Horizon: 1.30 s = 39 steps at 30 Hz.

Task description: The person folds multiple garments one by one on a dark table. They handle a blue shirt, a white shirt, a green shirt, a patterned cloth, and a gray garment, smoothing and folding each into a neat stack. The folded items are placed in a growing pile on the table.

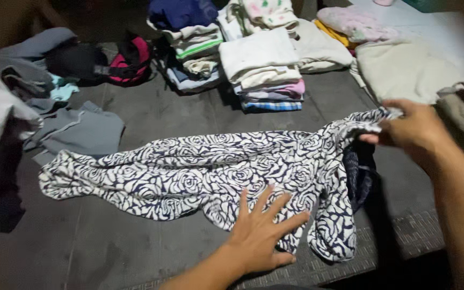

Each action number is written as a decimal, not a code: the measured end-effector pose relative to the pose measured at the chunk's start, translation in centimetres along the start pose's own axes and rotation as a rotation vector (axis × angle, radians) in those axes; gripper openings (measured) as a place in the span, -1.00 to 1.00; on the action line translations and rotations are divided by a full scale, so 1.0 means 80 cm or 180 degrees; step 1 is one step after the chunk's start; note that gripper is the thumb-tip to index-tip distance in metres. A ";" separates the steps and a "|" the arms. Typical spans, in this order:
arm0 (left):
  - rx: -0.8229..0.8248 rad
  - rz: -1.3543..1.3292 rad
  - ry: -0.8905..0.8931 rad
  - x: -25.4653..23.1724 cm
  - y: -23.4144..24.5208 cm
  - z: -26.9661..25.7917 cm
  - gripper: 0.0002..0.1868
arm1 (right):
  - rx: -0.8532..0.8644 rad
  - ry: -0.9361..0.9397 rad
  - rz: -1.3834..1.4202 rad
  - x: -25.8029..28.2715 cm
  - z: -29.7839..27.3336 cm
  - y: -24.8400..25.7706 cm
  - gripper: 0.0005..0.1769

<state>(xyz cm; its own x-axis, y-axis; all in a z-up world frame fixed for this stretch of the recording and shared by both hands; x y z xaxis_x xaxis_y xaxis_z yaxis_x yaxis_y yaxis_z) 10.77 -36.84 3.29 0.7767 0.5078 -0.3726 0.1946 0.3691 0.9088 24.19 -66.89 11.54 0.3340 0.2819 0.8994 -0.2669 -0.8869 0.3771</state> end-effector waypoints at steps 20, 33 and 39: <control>-0.3173 -0.0903 0.0889 0.236 0.344 0.032 -0.82 | 0.0290 0.1557 0.0250 0.127 -0.005 0.017 -0.66; -0.1404 -0.5202 0.1833 0.314 0.218 0.001 -0.72 | 0.0305 0.0123 0.1591 0.063 0.003 -0.072 -0.74; -0.1201 -0.5018 0.2133 0.235 0.164 0.069 -0.71 | 0.0185 0.0971 -0.0021 0.110 -0.036 -0.160 -0.48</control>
<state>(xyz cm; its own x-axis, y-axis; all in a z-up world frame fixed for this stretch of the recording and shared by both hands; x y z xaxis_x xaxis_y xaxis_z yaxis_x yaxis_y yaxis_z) 31.20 -26.76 9.24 -0.3780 -0.3123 -0.8716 0.2391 0.8766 -0.4177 27.96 -52.04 15.26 0.0465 0.3767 0.9252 -0.2105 -0.9017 0.3777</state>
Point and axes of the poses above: each hand's wrist, its own z-axis towards the middle knuckle, its own y-axis out of the back of the hand, x = y × z, the point moved 10 cm from there along z, towards the middle knuckle, and after that the axes turned 8 degrees about x, right-handed, at the moved point
